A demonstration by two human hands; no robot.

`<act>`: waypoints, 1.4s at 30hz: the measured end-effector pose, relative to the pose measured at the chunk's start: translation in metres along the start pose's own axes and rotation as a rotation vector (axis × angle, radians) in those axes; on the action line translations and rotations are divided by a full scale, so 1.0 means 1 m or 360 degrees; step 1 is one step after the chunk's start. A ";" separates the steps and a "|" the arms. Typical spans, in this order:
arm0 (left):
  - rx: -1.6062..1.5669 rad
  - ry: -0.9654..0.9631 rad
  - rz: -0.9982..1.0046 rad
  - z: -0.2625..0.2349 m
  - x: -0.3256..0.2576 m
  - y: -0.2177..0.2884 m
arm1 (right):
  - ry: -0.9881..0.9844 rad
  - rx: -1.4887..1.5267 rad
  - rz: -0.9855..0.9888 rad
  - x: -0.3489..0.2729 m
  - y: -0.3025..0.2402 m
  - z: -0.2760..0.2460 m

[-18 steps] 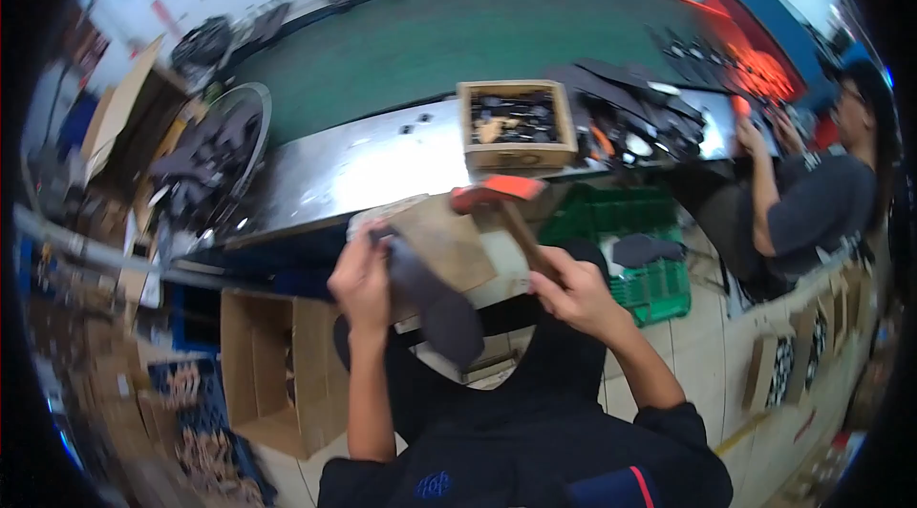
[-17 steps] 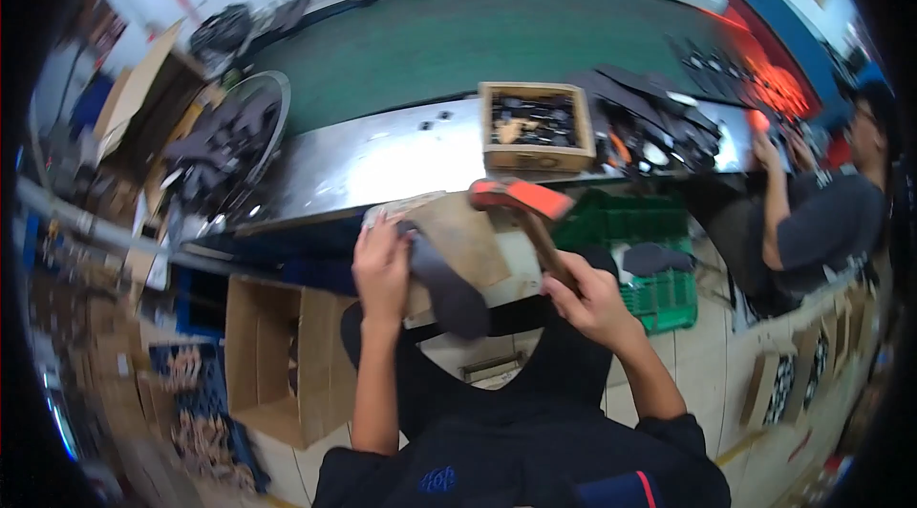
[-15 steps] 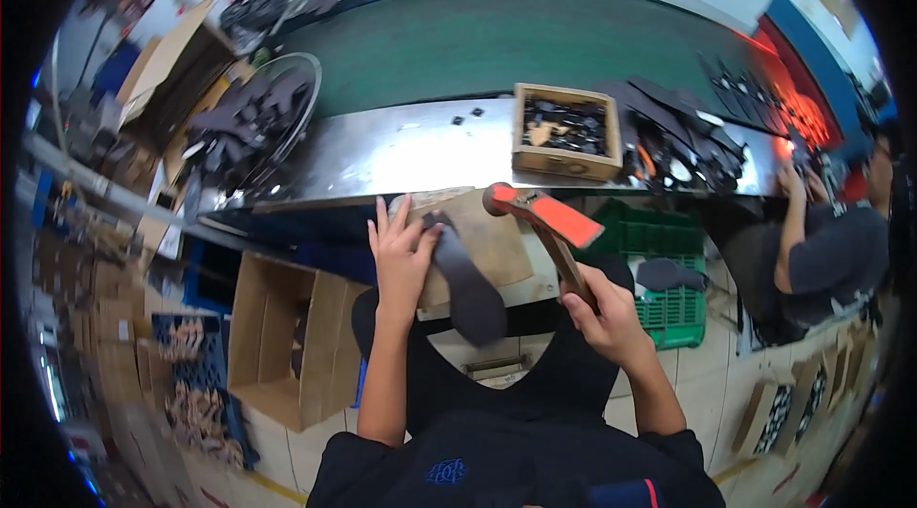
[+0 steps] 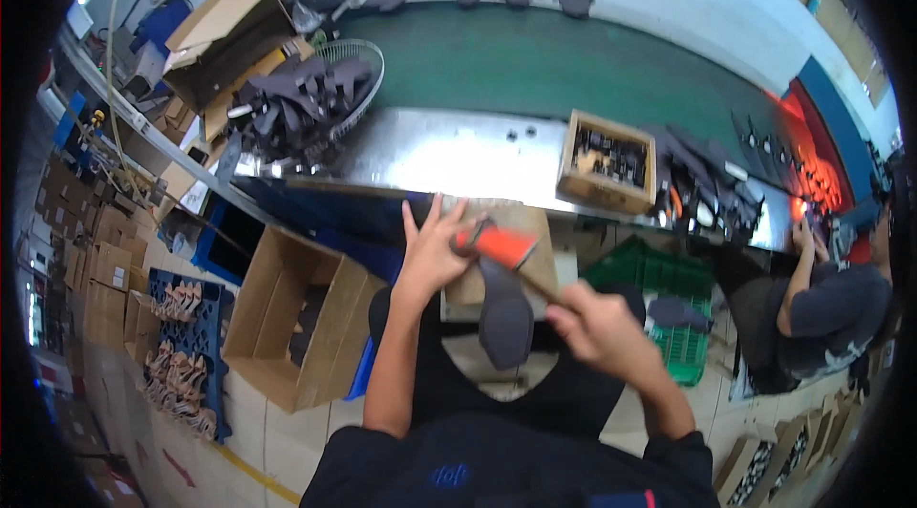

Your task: The recorder is assembling shoe components by inserting small pins and using a hammer to secure them at a factory workbench.

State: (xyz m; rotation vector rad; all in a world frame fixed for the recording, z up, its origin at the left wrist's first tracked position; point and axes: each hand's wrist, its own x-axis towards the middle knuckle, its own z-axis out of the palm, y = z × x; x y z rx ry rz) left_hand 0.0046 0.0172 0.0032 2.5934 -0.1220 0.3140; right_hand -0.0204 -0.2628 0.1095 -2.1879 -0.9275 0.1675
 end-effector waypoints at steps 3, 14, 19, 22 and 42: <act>-0.0056 0.0070 0.0028 -0.005 -0.008 0.008 | 0.0361 0.0344 0.0072 -0.023 -0.029 -0.012; -0.1526 -0.0169 0.0234 -0.095 -0.086 0.129 | 0.0565 -0.0356 -0.0070 0.001 0.024 0.025; -0.1850 -0.0358 0.0024 -0.110 -0.096 0.132 | 0.0027 -0.0694 -0.0081 0.007 0.035 0.059; -0.1904 -0.0405 -0.0002 -0.111 -0.098 0.132 | -0.0022 -0.0511 -0.0110 0.002 0.036 0.055; -0.1862 -0.1400 0.0200 -0.040 -0.023 0.199 | 0.0353 0.1193 -0.0454 -0.086 0.043 -0.042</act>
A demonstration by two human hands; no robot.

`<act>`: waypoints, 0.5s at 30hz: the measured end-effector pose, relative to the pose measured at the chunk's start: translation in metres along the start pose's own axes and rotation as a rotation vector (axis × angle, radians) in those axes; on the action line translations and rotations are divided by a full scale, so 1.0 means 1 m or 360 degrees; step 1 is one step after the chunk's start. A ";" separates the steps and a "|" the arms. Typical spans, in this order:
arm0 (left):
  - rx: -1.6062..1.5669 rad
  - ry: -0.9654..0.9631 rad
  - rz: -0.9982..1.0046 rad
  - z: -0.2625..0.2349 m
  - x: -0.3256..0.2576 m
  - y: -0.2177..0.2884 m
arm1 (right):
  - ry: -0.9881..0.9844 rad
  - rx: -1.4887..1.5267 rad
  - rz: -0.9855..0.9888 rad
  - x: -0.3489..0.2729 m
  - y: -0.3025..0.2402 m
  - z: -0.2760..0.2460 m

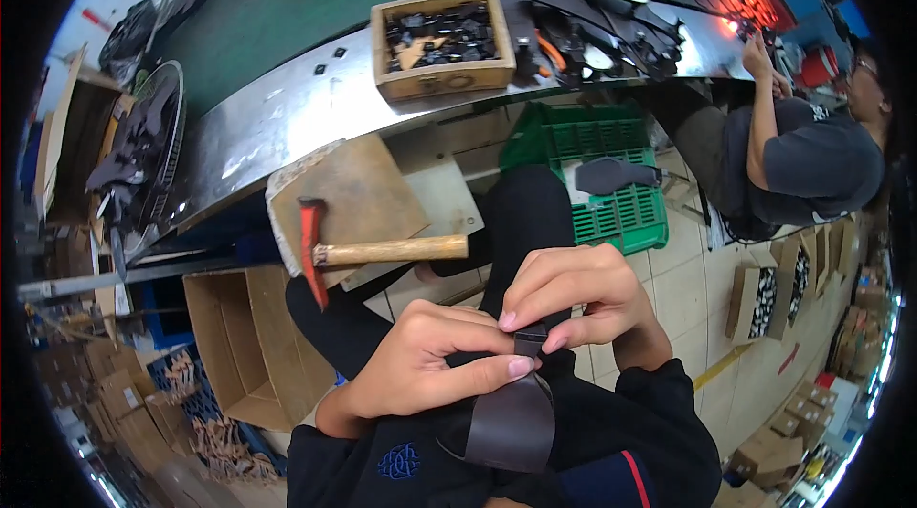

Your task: The recorder is assembling shoe components by inserting small pins and using a hammer to secure them at a factory workbench.

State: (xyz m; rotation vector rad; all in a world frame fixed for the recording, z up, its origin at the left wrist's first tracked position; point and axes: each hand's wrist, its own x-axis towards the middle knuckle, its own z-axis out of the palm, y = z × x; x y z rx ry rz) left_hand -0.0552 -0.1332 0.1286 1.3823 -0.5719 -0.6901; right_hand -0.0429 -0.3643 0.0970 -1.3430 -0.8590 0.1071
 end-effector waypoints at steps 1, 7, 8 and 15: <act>-0.0002 -0.0045 0.0002 0.003 0.011 -0.002 | 0.0012 -0.0017 0.0041 -0.006 -0.003 -0.007; -0.0187 -0.0261 -0.0408 0.042 0.085 -0.034 | 0.0411 -0.0082 0.0305 -0.073 -0.011 -0.045; -0.0127 -0.0303 -0.0391 0.049 0.096 -0.040 | 0.0447 -0.0155 0.0345 -0.085 -0.017 -0.052; 0.0593 0.0246 0.0122 0.105 0.217 -0.109 | 0.1181 -0.1205 0.0787 -0.155 -0.034 -0.124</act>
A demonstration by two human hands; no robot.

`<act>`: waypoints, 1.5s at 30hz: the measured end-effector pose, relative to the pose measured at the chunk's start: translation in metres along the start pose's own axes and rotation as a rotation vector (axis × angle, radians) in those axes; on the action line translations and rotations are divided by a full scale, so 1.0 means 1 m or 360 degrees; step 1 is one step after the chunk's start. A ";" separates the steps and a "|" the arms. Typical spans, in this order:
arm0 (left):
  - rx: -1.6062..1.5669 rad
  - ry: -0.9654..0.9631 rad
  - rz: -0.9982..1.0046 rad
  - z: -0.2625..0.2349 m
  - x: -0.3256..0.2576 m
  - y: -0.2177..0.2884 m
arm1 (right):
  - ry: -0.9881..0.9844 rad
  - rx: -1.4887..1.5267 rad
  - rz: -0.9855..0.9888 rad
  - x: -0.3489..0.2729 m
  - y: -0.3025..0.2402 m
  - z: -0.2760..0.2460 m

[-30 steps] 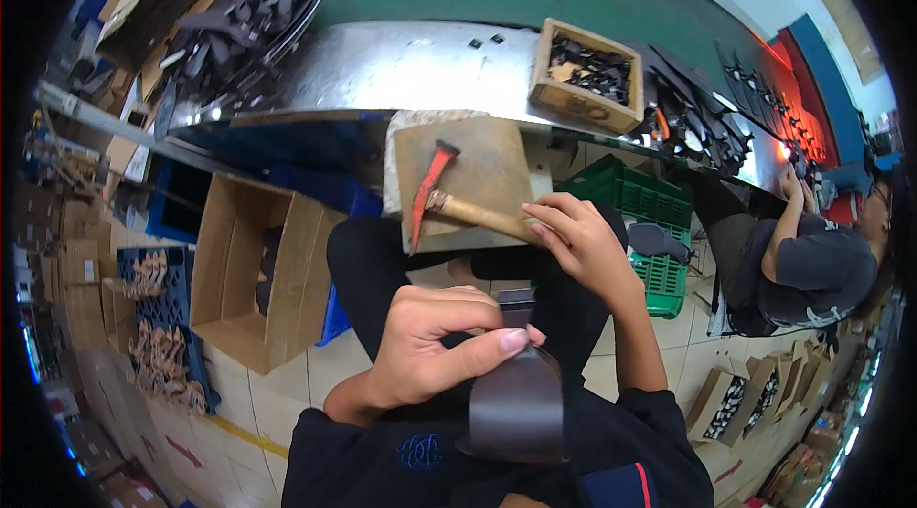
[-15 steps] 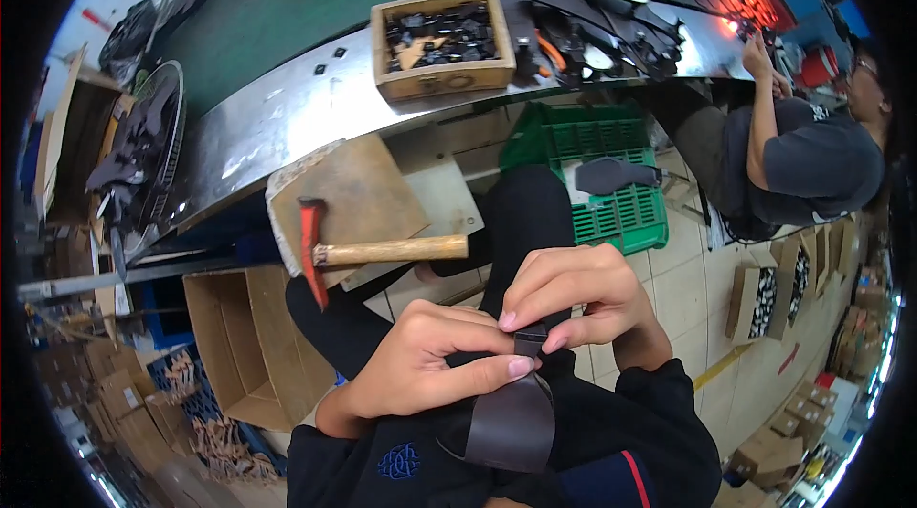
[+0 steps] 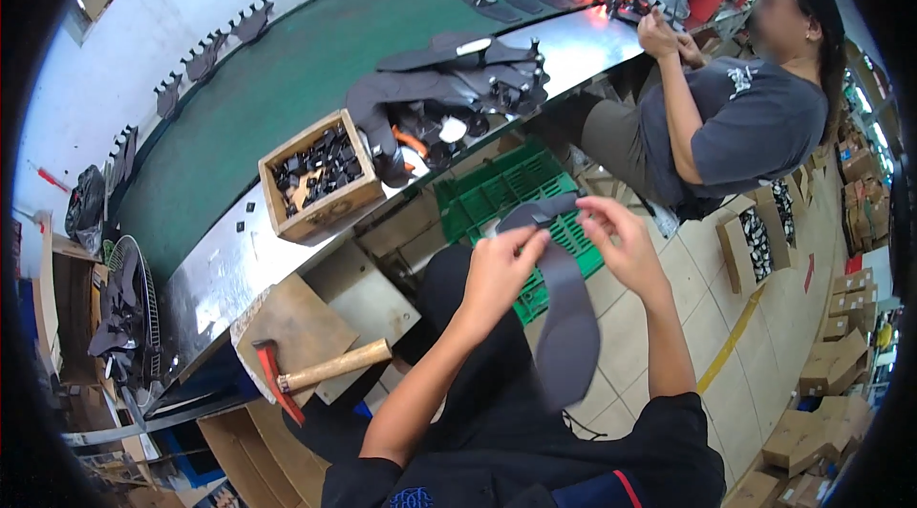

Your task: The recorder is assembling shoe components by inserting small pins and using a hammer to secure them at a factory workbench.

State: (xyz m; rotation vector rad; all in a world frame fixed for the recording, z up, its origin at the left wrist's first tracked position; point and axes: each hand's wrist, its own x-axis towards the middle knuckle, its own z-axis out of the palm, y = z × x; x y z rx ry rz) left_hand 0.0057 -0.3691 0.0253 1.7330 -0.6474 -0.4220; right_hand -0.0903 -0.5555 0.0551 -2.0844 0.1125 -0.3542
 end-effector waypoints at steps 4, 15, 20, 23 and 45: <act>0.0333 0.0489 0.0222 0.030 0.050 -0.071 | 0.0278 -0.0072 -0.0097 0.079 0.010 -0.002; 0.0410 0.0123 0.0249 -0.001 -0.039 -0.058 | -0.0023 -0.1169 -0.0446 0.362 0.089 0.045; 0.0855 0.0584 0.0539 -0.088 -0.067 0.034 | 0.0236 -0.0297 -0.0889 0.335 -0.052 0.086; 0.1211 0.1051 0.0637 -0.131 -0.041 0.063 | 0.0214 -0.0250 -0.1119 0.267 -0.152 0.085; 0.1426 0.1513 0.0038 -0.223 -0.167 0.041 | 0.0013 -0.0354 -0.0780 0.262 -0.115 0.175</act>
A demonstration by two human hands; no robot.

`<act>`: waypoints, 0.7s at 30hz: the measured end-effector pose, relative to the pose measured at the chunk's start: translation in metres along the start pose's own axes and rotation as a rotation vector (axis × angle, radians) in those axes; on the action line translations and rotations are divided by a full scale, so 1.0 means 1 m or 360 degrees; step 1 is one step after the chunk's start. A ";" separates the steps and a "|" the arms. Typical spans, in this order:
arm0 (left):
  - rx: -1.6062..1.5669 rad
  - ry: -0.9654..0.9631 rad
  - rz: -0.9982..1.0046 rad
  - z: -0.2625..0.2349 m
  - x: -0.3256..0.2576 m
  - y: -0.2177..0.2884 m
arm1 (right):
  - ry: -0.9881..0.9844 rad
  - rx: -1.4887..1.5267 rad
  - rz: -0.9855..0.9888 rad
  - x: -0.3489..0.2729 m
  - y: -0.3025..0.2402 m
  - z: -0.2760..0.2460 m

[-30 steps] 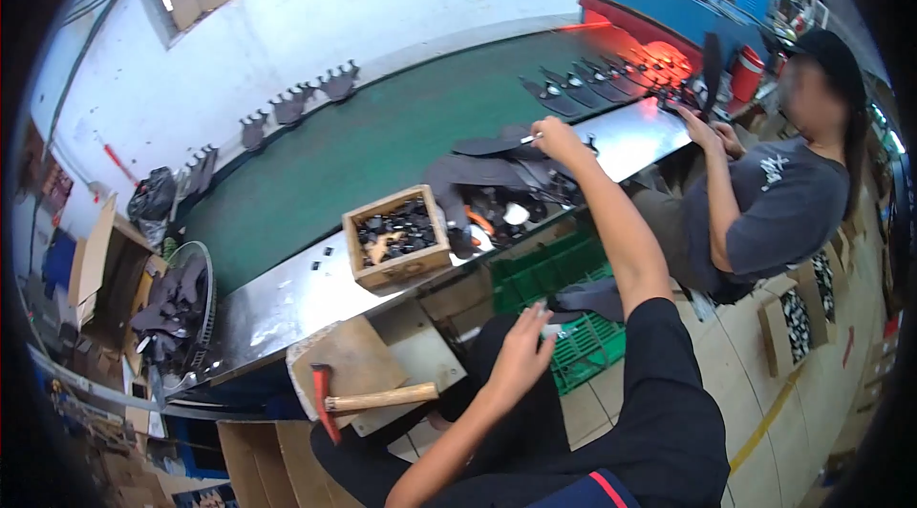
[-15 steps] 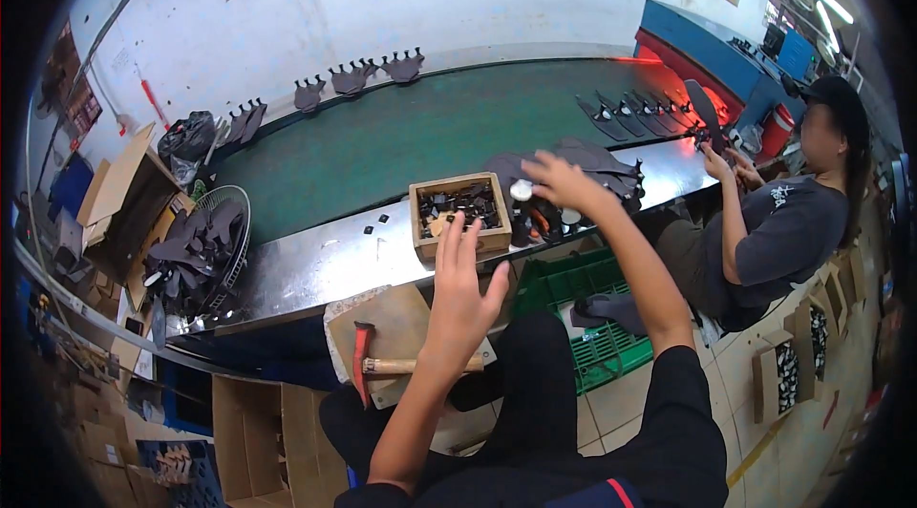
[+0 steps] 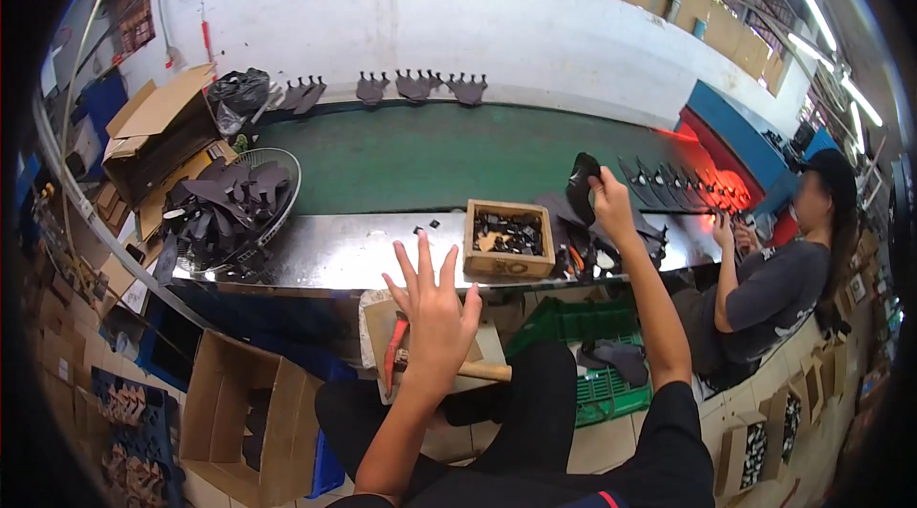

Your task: The recorder is assembling shoe components by inserting small pins and using a hammer to secure them at a factory workbench.

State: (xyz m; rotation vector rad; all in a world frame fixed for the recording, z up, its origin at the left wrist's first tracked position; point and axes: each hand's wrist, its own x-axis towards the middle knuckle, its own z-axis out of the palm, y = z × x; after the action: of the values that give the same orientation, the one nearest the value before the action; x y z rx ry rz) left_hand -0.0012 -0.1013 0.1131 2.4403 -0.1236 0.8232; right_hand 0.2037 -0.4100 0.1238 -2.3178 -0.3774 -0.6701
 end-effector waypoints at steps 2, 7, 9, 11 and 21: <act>-0.0201 0.0002 0.0039 -0.008 0.012 -0.004 | -0.0078 0.0202 -0.0249 0.009 -0.066 -0.013; -0.1420 -0.0031 0.0049 -0.048 0.043 0.008 | -0.0755 0.0993 -0.0302 -0.012 -0.207 0.008; -0.1538 0.0126 -0.0039 -0.063 0.042 0.004 | -0.1081 0.0939 -0.0646 -0.029 -0.232 0.018; -0.1256 0.0134 -0.0334 -0.069 0.026 -0.019 | -0.1428 0.1172 -0.0361 -0.059 -0.221 0.049; -0.0494 0.0199 -0.0525 -0.016 -0.035 -0.070 | -0.1587 0.0097 0.0059 -0.231 -0.140 0.077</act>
State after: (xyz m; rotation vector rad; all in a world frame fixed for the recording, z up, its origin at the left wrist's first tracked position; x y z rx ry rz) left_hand -0.0202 -0.0367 0.0700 2.0403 0.1814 0.7427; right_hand -0.0198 -0.2748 0.0209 -2.4312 -0.7651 0.5693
